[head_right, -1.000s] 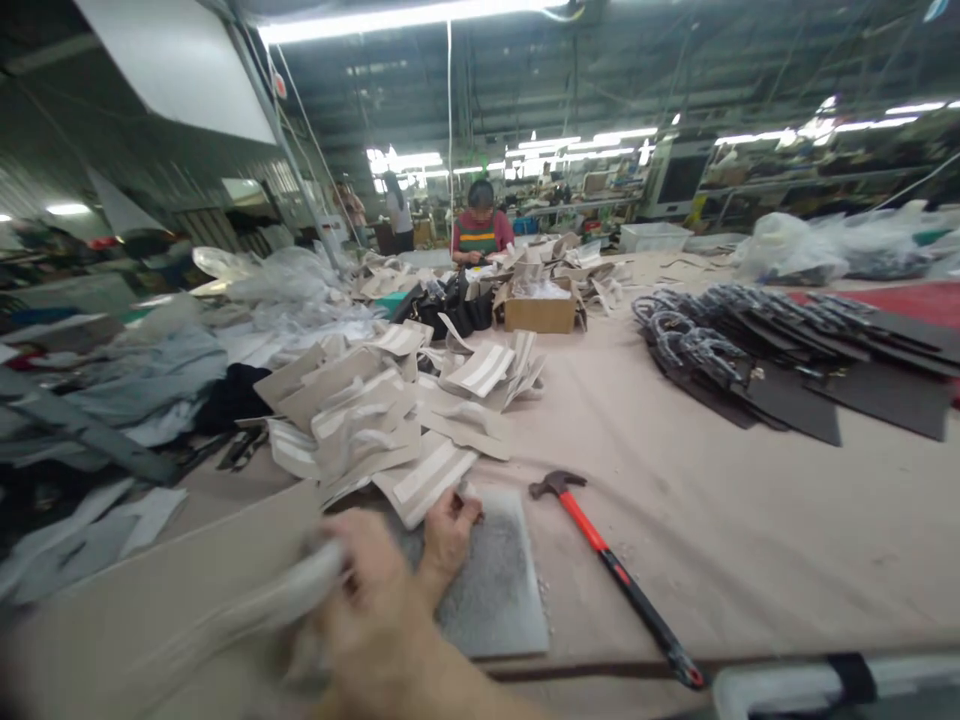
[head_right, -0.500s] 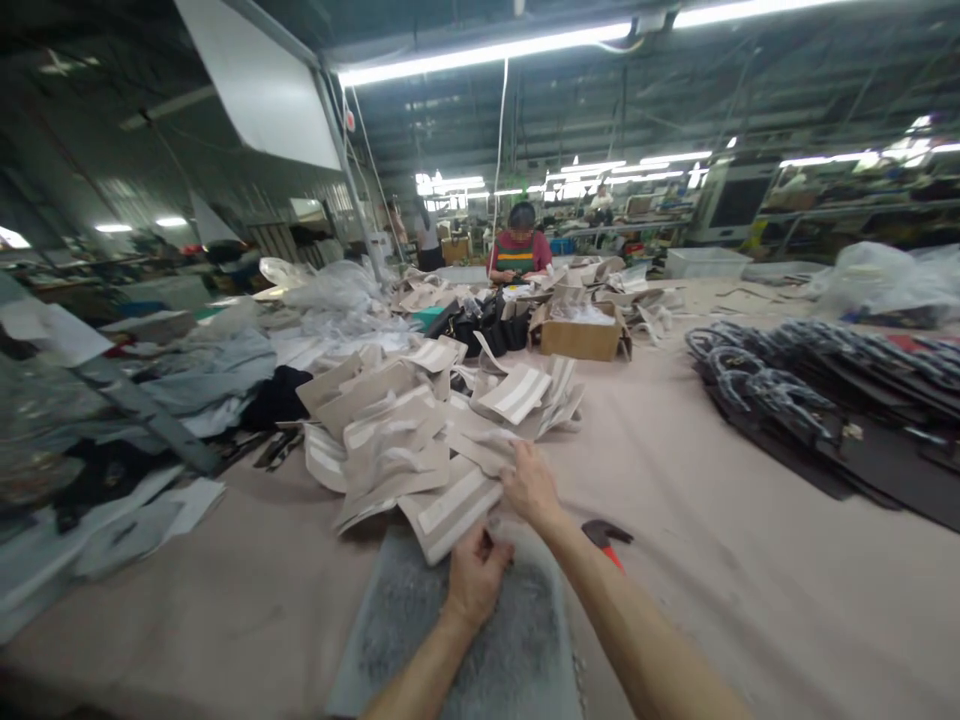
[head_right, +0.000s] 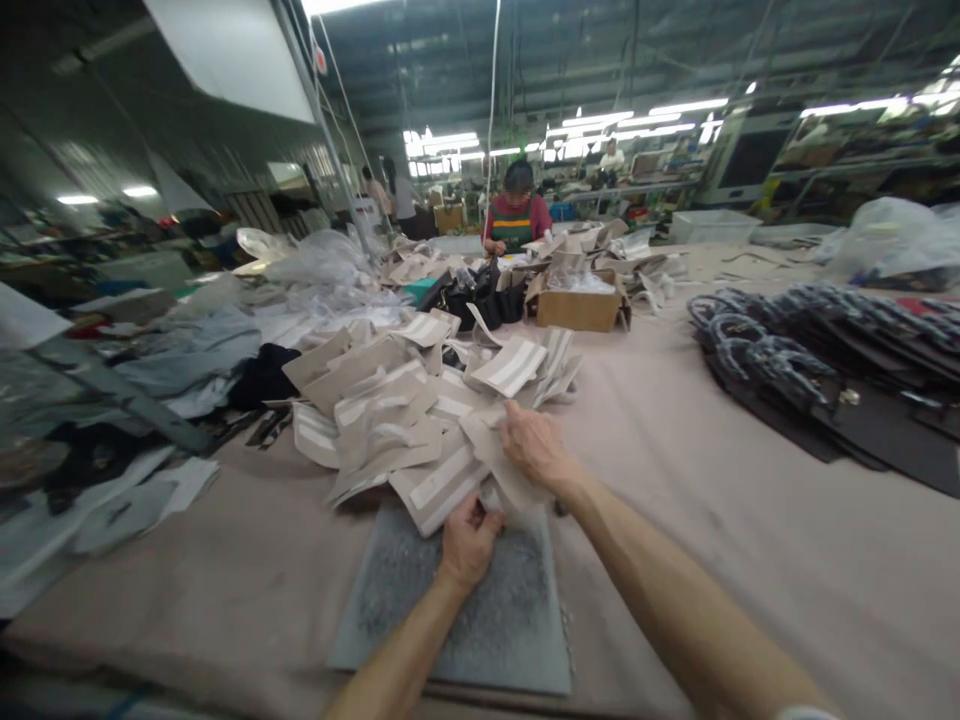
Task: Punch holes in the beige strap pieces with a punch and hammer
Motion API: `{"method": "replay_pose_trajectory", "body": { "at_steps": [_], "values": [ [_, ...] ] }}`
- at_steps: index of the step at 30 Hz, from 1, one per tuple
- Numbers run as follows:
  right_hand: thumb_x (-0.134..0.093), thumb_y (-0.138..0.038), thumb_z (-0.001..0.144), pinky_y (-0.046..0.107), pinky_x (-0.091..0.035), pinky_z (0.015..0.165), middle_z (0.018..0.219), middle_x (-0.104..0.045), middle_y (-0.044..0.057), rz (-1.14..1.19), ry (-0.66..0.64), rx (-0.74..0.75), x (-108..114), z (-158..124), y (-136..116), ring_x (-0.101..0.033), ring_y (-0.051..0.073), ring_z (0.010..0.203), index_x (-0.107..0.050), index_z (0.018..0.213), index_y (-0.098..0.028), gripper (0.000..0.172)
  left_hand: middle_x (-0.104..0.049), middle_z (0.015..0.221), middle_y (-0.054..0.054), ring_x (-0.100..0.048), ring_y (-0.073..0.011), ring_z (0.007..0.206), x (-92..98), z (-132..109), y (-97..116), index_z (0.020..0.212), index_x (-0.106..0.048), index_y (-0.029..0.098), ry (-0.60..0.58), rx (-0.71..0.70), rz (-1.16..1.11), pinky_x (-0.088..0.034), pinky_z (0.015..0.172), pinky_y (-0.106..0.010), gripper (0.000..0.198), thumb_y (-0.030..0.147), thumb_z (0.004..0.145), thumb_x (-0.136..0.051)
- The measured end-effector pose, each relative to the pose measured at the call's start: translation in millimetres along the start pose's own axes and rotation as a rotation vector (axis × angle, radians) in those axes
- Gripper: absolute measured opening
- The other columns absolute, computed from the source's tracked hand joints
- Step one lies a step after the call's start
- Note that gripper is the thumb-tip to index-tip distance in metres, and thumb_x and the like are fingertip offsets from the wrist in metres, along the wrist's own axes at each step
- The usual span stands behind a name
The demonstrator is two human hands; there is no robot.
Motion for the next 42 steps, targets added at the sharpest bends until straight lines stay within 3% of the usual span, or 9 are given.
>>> {"method": "replay_pose_trajectory", "body": {
  "at_steps": [6, 12, 15, 20, 24, 30, 34, 38, 42],
  "values": [
    [-0.046, -0.033, 0.098, 0.034, -0.046, 0.077, 0.093, -0.074, 0.015, -0.038, -0.029, -0.108, 9.7, -93.7, 4.9, -0.071, 0.028, 0.087, -0.061, 0.130, -0.014, 0.041, -0.070, 0.076, -0.005, -0.065, -0.0210, 0.067, 3.9, -3.1, -3.4, 0.091, -0.067, 0.017, 0.027, 0.015, -0.062, -0.051, 0.063, -0.028, 0.026, 0.042, 0.083, -0.066],
    [-0.048, -0.036, 0.096, 0.034, -0.048, 0.068, 0.083, -0.074, 0.012, 0.106, -0.031, -0.152, -20.0, -184.0, -3.0, -0.071, 0.028, 0.078, -0.063, 0.128, -0.015, 0.041, -0.068, 0.069, -0.003, -0.065, -0.0202, 0.064, 33.1, -12.9, -8.8, 0.083, -0.065, 0.017, 0.336, 0.068, -0.057, -0.050, 0.063, -0.028, 0.029, 0.046, 0.078, -0.068],
    [-0.045, -0.035, 0.096, 0.034, -0.050, 0.066, 0.080, -0.074, 0.011, 0.158, -0.050, -0.105, -37.6, -210.1, -17.6, -0.072, 0.029, 0.075, -0.062, 0.130, -0.014, 0.043, -0.069, 0.072, -0.003, -0.065, -0.0190, 0.068, 36.4, -12.3, 0.7, 0.085, -0.066, 0.017, 0.328, 0.046, -0.029, -0.050, 0.067, -0.027, 0.029, 0.044, 0.078, -0.070],
    [-0.041, -0.032, 0.096, 0.035, -0.051, 0.065, 0.089, -0.076, 0.014, 0.218, 0.008, -0.101, -51.8, -224.8, -27.8, -0.073, 0.029, 0.078, -0.063, 0.127, -0.012, 0.043, -0.069, 0.077, -0.003, -0.064, -0.0171, 0.073, 8.3, -1.1, 17.1, 0.085, -0.067, 0.016, 0.013, 0.000, -0.129, -0.050, 0.070, -0.025, 0.023, 0.038, 0.079, -0.071],
    [-0.041, -0.037, 0.097, 0.036, -0.052, 0.067, 0.088, -0.075, 0.014, 0.298, -0.001, -0.132, -50.7, -226.6, -27.7, -0.072, 0.029, 0.078, -0.063, 0.128, -0.013, 0.044, -0.068, 0.075, -0.002, -0.062, -0.0168, 0.070, -12.3, 0.4, 7.5, 0.085, -0.066, 0.016, -0.185, 0.023, -0.123, -0.049, 0.068, -0.025, 0.023, 0.037, 0.078, -0.072],
    [-0.038, -0.050, 0.098, 0.036, -0.052, 0.073, 0.089, -0.070, 0.008, 0.472, 0.083, -0.230, -29.4, -228.5, 5.4, -0.067, 0.024, 0.078, -0.060, 0.128, -0.015, 0.051, -0.066, 0.075, -0.001, -0.060, -0.0166, 0.070, -11.5, -2.9, -1.3, 0.085, -0.066, 0.017, -0.200, 0.009, -0.101, -0.048, 0.068, -0.024, 0.025, 0.040, 0.080, -0.072],
    [-0.039, -0.046, 0.097, 0.039, -0.050, 0.075, 0.095, -0.066, 0.013, 0.225, 0.224, -0.294, -13.6, -233.4, 59.5, -0.063, 0.026, 0.080, -0.062, 0.118, -0.012, 0.046, -0.064, 0.074, 0.000, -0.058, -0.0160, 0.069, -12.8, -4.3, 4.6, 0.084, -0.067, 0.018, -0.251, -0.044, -0.042, -0.046, 0.066, -0.024, 0.017, 0.034, 0.082, -0.070],
    [-0.043, -0.038, 0.098, 0.040, -0.047, 0.077, 0.094, -0.063, 0.014, -0.066, 0.144, -0.305, -15.3, -242.0, 98.8, -0.061, 0.030, 0.087, -0.063, 0.113, -0.011, 0.037, -0.063, 0.073, 0.000, -0.056, -0.0153, 0.067, -13.7, -4.7, 6.2, 0.084, -0.067, 0.018, -0.259, -0.051, -0.023, -0.044, 0.064, -0.023, 0.016, 0.033, 0.081, -0.069],
    [-0.053, -0.033, 0.097, 0.036, -0.045, 0.078, 0.099, -0.062, 0.012, -0.184, 0.020, -0.320, -21.6, -248.4, 109.2, -0.060, 0.028, 0.089, -0.062, 0.114, -0.013, 0.027, -0.060, 0.072, 0.001, -0.053, -0.0139, 0.065, -13.4, -4.7, 7.6, 0.086, -0.067, 0.017, -0.234, -0.071, 0.009, -0.042, 0.062, -0.022, 0.016, 0.031, 0.079, -0.069]
  ]
}}
Point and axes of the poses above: each hand's wrist, its own z-axis towards the middle knuckle, its own x-axis out of the back of the hand, y = z × x, the point moved 6 cm from there along z, towards the middle knuckle
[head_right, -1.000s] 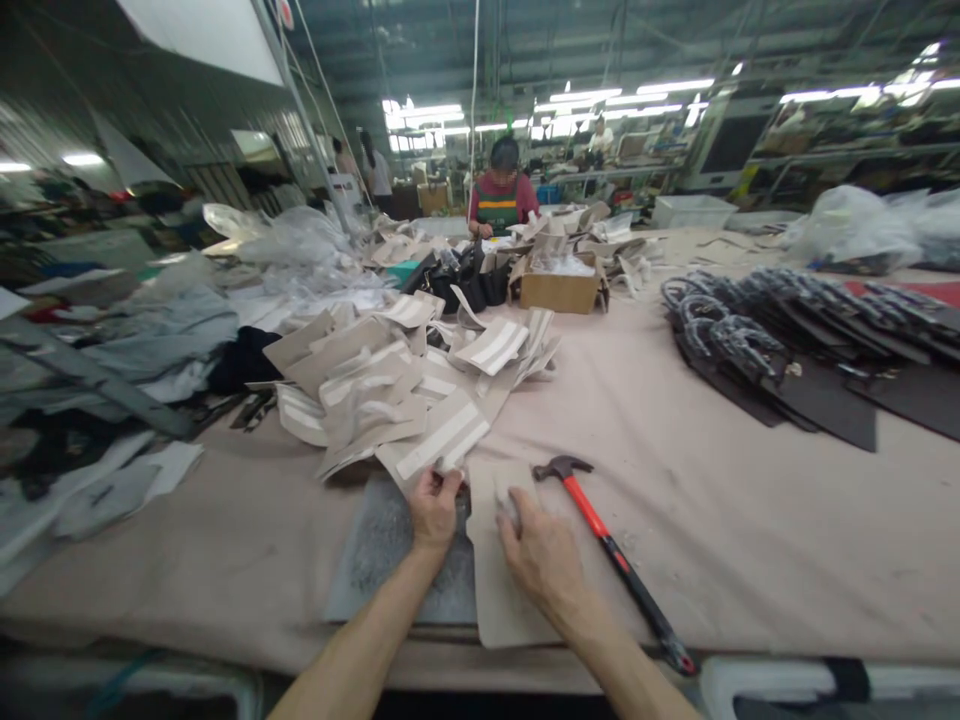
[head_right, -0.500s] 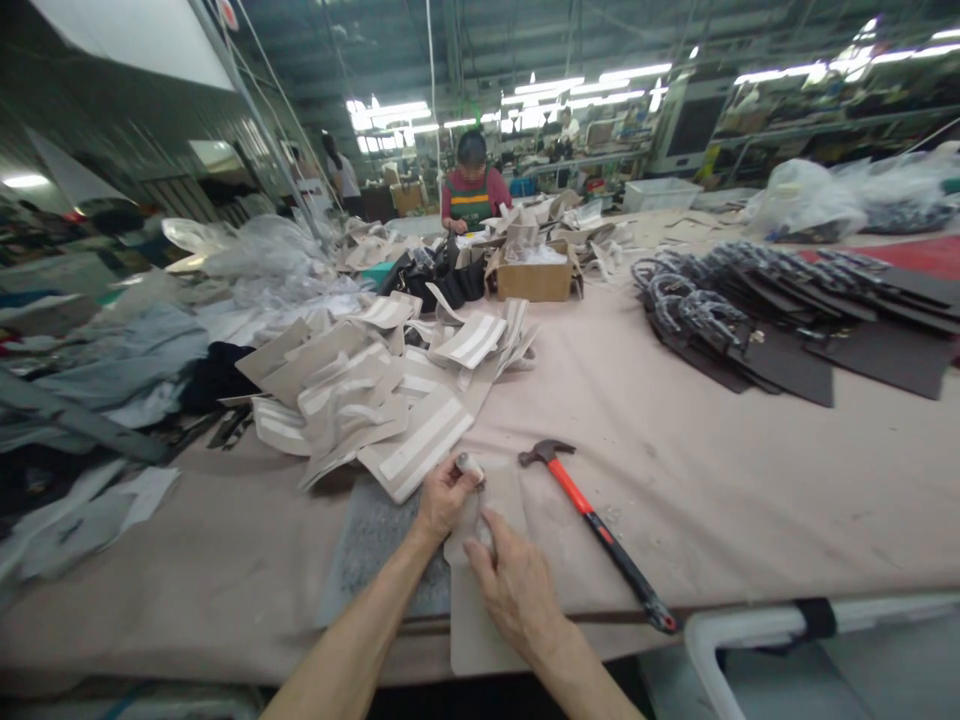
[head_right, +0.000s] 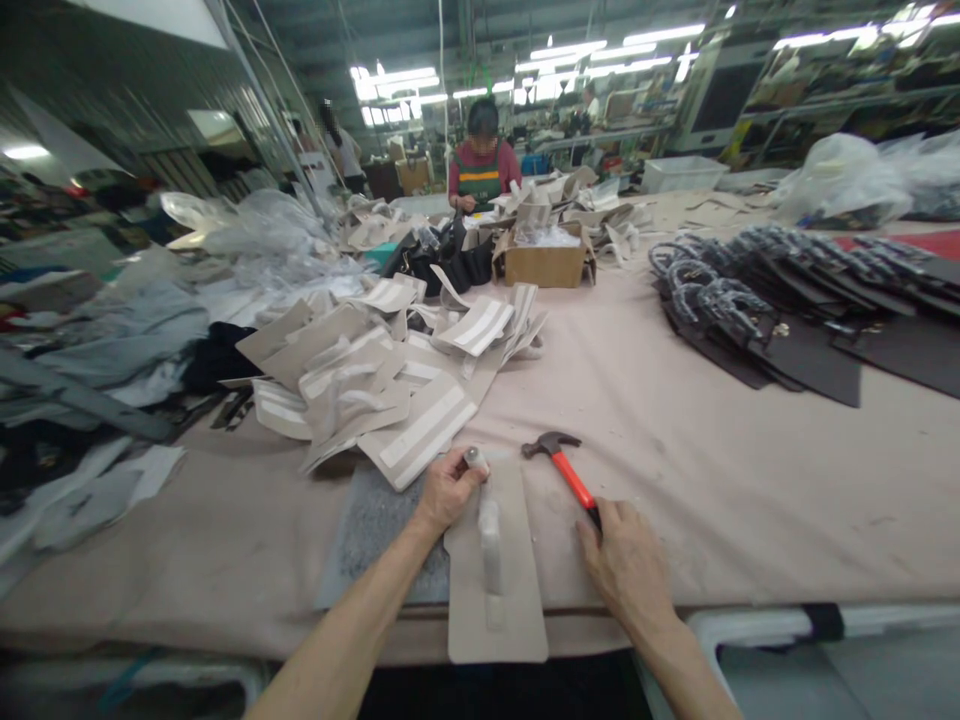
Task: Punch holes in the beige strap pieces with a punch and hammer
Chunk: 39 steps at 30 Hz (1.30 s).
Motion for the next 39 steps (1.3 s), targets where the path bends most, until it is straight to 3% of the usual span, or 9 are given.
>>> {"method": "replay_pose_trajectory", "body": {
  "at_steps": [4, 9, 14, 17, 21, 24, 28, 33, 39],
  "values": [
    [-0.052, -0.030, 0.098, 0.034, -0.041, 0.071, 0.098, -0.061, 0.012, -0.138, -0.131, -0.050, -4.8, 1.2, 0.5, -0.062, 0.028, 0.088, -0.061, 0.113, -0.013, 0.024, -0.058, 0.071, 0.002, -0.052, -0.0134, 0.064, -0.2, -0.1, 1.0, 0.086, -0.068, 0.017, 0.015, -0.006, 0.016, -0.042, 0.061, -0.022, 0.015, 0.029, 0.077, -0.069],
    [-0.047, -0.026, 0.099, 0.032, -0.038, 0.068, 0.103, -0.063, 0.011, -0.043, -0.300, -0.118, -11.1, 6.7, 5.7, -0.065, 0.025, 0.089, -0.058, 0.109, -0.015, 0.018, -0.057, 0.069, 0.002, -0.052, -0.0132, 0.062, -1.2, 0.3, 0.5, 0.084, -0.066, 0.017, 0.012, 0.012, -0.012, -0.042, 0.060, -0.022, 0.013, 0.028, 0.078, -0.068],
    [-0.046, -0.021, 0.095, 0.032, -0.036, 0.069, 0.100, -0.064, 0.012, 0.056, -0.314, -0.116, -5.8, 11.1, 4.0, -0.064, 0.025, 0.088, -0.057, 0.103, -0.014, 0.015, -0.056, 0.069, 0.002, -0.051, -0.0131, 0.063, -1.6, 0.3, 1.4, 0.082, -0.065, 0.017, 0.014, -0.006, -0.013, -0.041, 0.059, -0.022, 0.012, 0.028, 0.078, -0.068],
    [-0.053, -0.019, 0.087, 0.030, -0.036, 0.065, 0.084, -0.061, 0.006, 0.374, -0.332, -0.243, -1.7, 11.2, 1.3, -0.060, 0.021, 0.076, -0.057, 0.096, -0.017, 0.011, -0.056, 0.070, 0.002, -0.050, -0.0129, 0.064, -3.0, -0.4, 1.5, 0.083, -0.065, 0.017, -0.006, -0.010, 0.004, -0.040, 0.060, -0.022, 0.011, 0.027, 0.079, -0.067],
    [-0.053, -0.019, 0.081, 0.025, -0.035, 0.048, 0.066, -0.047, -0.005, 1.153, -0.593, -0.597, -13.2, -0.9, -19.8, -0.043, 0.012, 0.050, -0.051, 0.090, -0.020, 0.009, -0.056, 0.071, 0.002, -0.050, -0.0131, 0.064, -3.6, -0.4, 3.0, 0.086, -0.065, 0.017, -0.020, -0.021, 0.049, -0.040, 0.061, -0.023, 0.012, 0.026, 0.079, -0.065],
    [-0.048, -0.024, 0.087, 0.021, -0.030, 0.041, 0.063, -0.042, -0.007, 1.298, -0.672, -0.664, -6.2, -2.9, -39.9, -0.033, 0.008, 0.042, -0.044, 0.084, -0.022, 0.006, -0.055, 0.069, 0.003, -0.049, -0.0129, 0.063, -4.0, 2.2, 4.5, 0.083, -0.064, 0.017, -0.047, -0.027, 0.094, -0.039, 0.061, -0.023, 0.009, 0.025, 0.078, -0.064],
    [-0.045, -0.041, 0.094, 0.021, -0.026, 0.038, 0.060, -0.040, -0.008, 1.216, -0.414, -0.449, 42.8, 12.4, -51.5, -0.033, 0.008, 0.040, -0.042, 0.081, -0.024, 0.021, -0.057, 0.070, 0.003, -0.051, -0.0130, 0.065, -5.8, 6.2, 6.6, 0.081, -0.064, 0.017, -0.107, -0.041, 0.130, -0.040, 0.061, -0.022, 0.008, 0.023, 0.077, -0.063],
    [-0.037, -0.053, 0.097, 0.026, -0.028, 0.047, 0.055, -0.045, -0.005, 0.685, 0.012, 0.034, 111.8, 18.2, -61.5, -0.043, 0.014, 0.047, -0.043, 0.078, -0.025, 0.035, -0.061, 0.073, 0.002, -0.054, -0.0135, 0.066, -6.4, 3.3, 8.5, 0.089, -0.067, 0.018, -0.101, -0.067, 0.177, -0.042, 0.063, -0.022, 0.012, 0.022, 0.078, -0.064],
    [-0.038, -0.036, 0.098, 0.031, -0.017, 0.051, 0.057, -0.055, 0.001, 0.180, -0.156, 0.264, 105.1, 10.3, -73.6, -0.046, 0.017, 0.046, -0.044, 0.080, -0.024, 0.022, -0.054, 0.062, 0.003, -0.048, -0.0130, 0.057, -6.1, -3.0, 7.0, 0.082, -0.065, 0.018, -0.069, -0.060, 0.257, -0.036, 0.056, -0.022, 0.007, 0.024, 0.077, -0.065]
  ]
}}
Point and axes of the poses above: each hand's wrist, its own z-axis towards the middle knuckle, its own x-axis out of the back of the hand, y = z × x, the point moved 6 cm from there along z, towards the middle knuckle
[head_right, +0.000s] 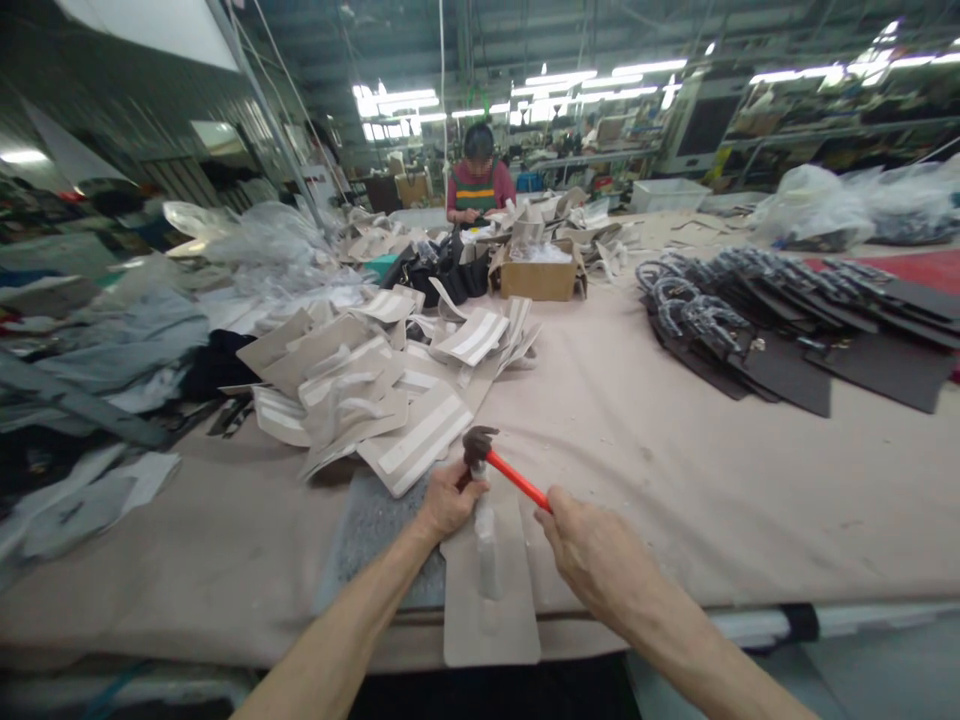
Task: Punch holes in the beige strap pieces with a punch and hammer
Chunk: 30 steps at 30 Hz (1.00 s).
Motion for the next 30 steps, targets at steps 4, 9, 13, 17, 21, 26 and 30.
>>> {"method": "replay_pose_trajectory", "body": {
  "at_steps": [4, 9, 13, 17, 21, 26, 30],
  "values": [
    [-0.032, -0.047, 0.098, 0.030, -0.024, 0.051, 0.053, -0.048, -0.001, 0.092, 0.297, -0.068, 52.6, 0.0, -9.8, -0.043, 0.017, 0.046, -0.040, 0.078, -0.026, 0.030, -0.059, 0.070, 0.002, -0.051, -0.0145, 0.063, 0.7, -1.0, 2.9, 0.087, -0.067, 0.020, -0.009, -0.046, 0.017, -0.039, 0.062, -0.023, 0.009, 0.024, 0.079, -0.064],
    [-0.030, -0.046, 0.097, 0.031, -0.025, 0.052, 0.055, -0.049, 0.001, 0.130, 0.323, -0.131, 38.1, -9.1, -5.2, -0.043, 0.017, 0.047, -0.041, 0.080, -0.027, 0.028, -0.058, 0.068, 0.002, -0.051, -0.0150, 0.062, 0.7, -1.7, 3.1, 0.084, -0.067, 0.020, -0.014, -0.051, 0.015, -0.038, 0.062, -0.024, 0.006, 0.023, 0.080, -0.065],
    [-0.040, -0.035, 0.097, 0.032, -0.016, 0.053, 0.059, -0.056, 0.002, -0.033, -0.139, -0.083, -26.4, -13.6, 13.0, -0.048, 0.018, 0.050, -0.048, 0.084, -0.024, 0.018, -0.052, 0.062, 0.004, -0.045, -0.0131, 0.057, -0.7, -3.0, 1.5, 0.082, -0.068, 0.019, -0.012, -0.050, -0.002, -0.035, 0.058, -0.024, 0.004, 0.019, 0.079, -0.066],
    [-0.041, -0.035, 0.102, 0.031, -0.021, 0.056, 0.068, -0.062, 0.003, -0.059, -0.181, -0.134, -39.8, -14.8, 33.7, -0.056, 0.020, 0.059, -0.051, 0.091, -0.023, 0.019, -0.053, 0.066, 0.004, -0.046, -0.0132, 0.060, -1.2, -3.8, 1.2, 0.089, -0.069, 0.019, -0.012, -0.064, -0.030, -0.035, 0.059, -0.023, 0.010, 0.017, 0.079, -0.066],
    [-0.035, -0.028, 0.105, 0.029, -0.032, 0.061, 0.076, -0.066, 0.006, -0.009, -0.208, -0.227, -59.5, -11.0, 61.4, -0.064, 0.022, 0.071, -0.050, 0.090, -0.022, 0.022, -0.056, 0.069, 0.003, -0.049, -0.0140, 0.064, -1.1, -3.6, 4.0, 0.086, -0.067, 0.019, -0.021, -0.080, 0.011, -0.037, 0.063, -0.024, 0.006, 0.018, 0.080, -0.065],
    [-0.040, -0.022, 0.100, 0.038, -0.043, 0.069, 0.096, -0.068, 0.018, -0.265, -0.043, -0.197, -78.3, -1.0, 67.9, -0.065, 0.030, 0.083, -0.060, 0.101, -0.018, 0.020, -0.062, 0.074, 0.001, -0.054, -0.0155, 0.067, -0.7, -2.2, 3.1, 0.093, -0.069, 0.019, -0.007, -0.065, -0.002, -0.041, 0.065, -0.024, 0.013, 0.020, 0.080, -0.066],
    [-0.045, -0.007, 0.086, 0.044, -0.046, 0.093, 0.144, -0.049, 0.019, -0.167, 0.107, 0.272, -80.8, 1.4, -2.0, -0.054, 0.032, 0.118, -0.049, 0.136, -0.016, 0.051, -0.069, 0.086, -0.002, -0.061, -0.0179, 0.076, -0.7, -1.6, -1.4, 0.109, -0.069, 0.020, -0.005, -0.036, -0.043, -0.047, 0.074, -0.026, 0.029, 0.023, 0.080, -0.065]
  ]
}}
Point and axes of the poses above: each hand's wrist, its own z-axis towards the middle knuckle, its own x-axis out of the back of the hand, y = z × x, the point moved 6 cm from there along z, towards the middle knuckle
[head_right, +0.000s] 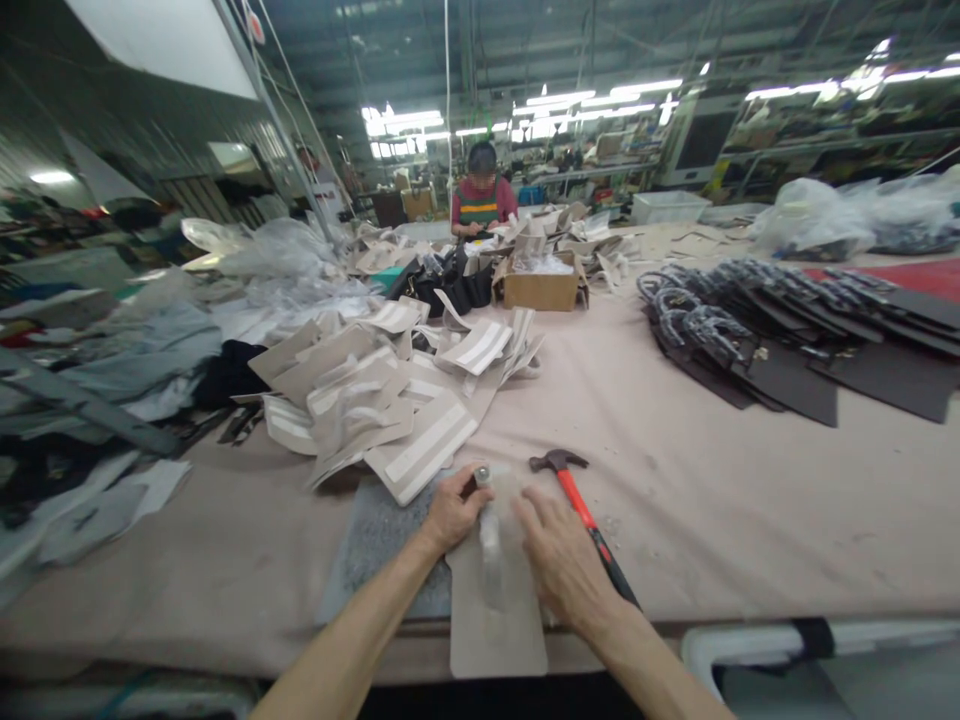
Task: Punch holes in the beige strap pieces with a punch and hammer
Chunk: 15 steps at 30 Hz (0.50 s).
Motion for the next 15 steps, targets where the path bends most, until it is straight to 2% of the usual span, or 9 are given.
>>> {"method": "replay_pose_trajectory", "body": {
  "at_steps": [2, 4, 7, 9, 11, 13, 15],
  "values": [
    [-0.047, -0.001, 0.077, 0.041, -0.045, 0.094, 0.147, -0.047, 0.014, 0.069, -0.029, 0.235, 0.6, 6.1, -36.2, -0.053, 0.028, 0.118, -0.051, 0.133, -0.020, 0.059, -0.070, 0.088, -0.003, -0.063, -0.0183, 0.079, -0.1, 0.0, -1.6, 0.111, -0.069, 0.019, 0.003, 0.016, -0.024, -0.049, 0.077, -0.027, 0.032, 0.023, 0.080, -0.064],
    [-0.049, -0.001, 0.072, 0.040, -0.045, 0.092, 0.141, -0.051, 0.012, 0.045, -0.110, 0.303, -4.9, 10.0, -55.2, -0.055, 0.026, 0.111, -0.058, 0.118, -0.021, 0.052, -0.070, 0.084, -0.001, -0.062, -0.0175, 0.076, -0.9, 0.5, -3.8, 0.105, -0.070, 0.019, 0.012, 0.044, -0.071, -0.050, 0.074, -0.027, 0.028, 0.023, 0.077, -0.065],
    [-0.056, -0.006, 0.071, 0.044, -0.043, 0.094, 0.126, -0.059, 0.013, -0.063, -0.141, 0.276, -13.5, 13.0, -62.1, -0.056, 0.028, 0.104, -0.061, 0.106, -0.018, 0.038, -0.067, 0.075, 0.000, -0.061, -0.0161, 0.070, -0.8, 3.5, -10.9, 0.089, -0.070, 0.017, 0.079, 0.135, -0.253, -0.052, 0.068, -0.026, 0.020, 0.029, 0.074, -0.070],
    [-0.061, -0.011, 0.071, 0.047, -0.041, 0.098, 0.122, -0.060, 0.015, -0.140, -0.105, 0.249, -14.1, 14.4, -63.0, -0.055, 0.031, 0.106, -0.062, 0.108, -0.016, 0.037, -0.065, 0.072, 0.000, -0.063, -0.0164, 0.067, 6.0, 6.0, -18.3, 0.082, -0.067, 0.016, 0.224, 0.242, -0.411, -0.053, 0.065, -0.026, 0.025, 0.038, 0.072, -0.073],
    [-0.062, -0.013, 0.074, 0.048, -0.041, 0.097, 0.115, -0.063, 0.017, -0.202, -0.084, 0.196, -9.3, 17.2, -63.8, -0.057, 0.032, 0.103, -0.064, 0.104, -0.014, 0.030, -0.066, 0.073, -0.001, -0.066, -0.0178, 0.068, 17.4, 8.7, -20.0, 0.082, -0.065, 0.015, 0.369, 0.313, -0.520, -0.055, 0.064, -0.027, 0.034, 0.045, 0.071, -0.076],
    [-0.057, -0.012, 0.078, 0.046, -0.044, 0.087, 0.103, -0.065, 0.017, -0.229, -0.098, 0.109, 0.1, 21.4, -63.7, -0.060, 0.031, 0.093, -0.065, 0.095, -0.015, 0.018, -0.068, 0.076, -0.003, -0.068, -0.0187, 0.071, 31.6, 13.7, -9.7, 0.085, -0.065, 0.014, 0.425, 0.289, -0.544, -0.056, 0.065, -0.028, 0.038, 0.046, 0.071, -0.078],
    [-0.053, -0.010, 0.082, 0.044, -0.045, 0.077, 0.092, -0.065, 0.017, -0.218, -0.116, -0.005, 12.0, 25.5, -61.6, -0.062, 0.031, 0.085, -0.064, 0.089, -0.015, 0.014, -0.069, 0.077, -0.004, -0.068, -0.0179, 0.072, 45.2, 18.6, 9.0, 0.088, -0.067, 0.014, 0.398, 0.207, -0.496, -0.054, 0.067, -0.027, 0.035, 0.043, 0.073, -0.078]
  ]
}}
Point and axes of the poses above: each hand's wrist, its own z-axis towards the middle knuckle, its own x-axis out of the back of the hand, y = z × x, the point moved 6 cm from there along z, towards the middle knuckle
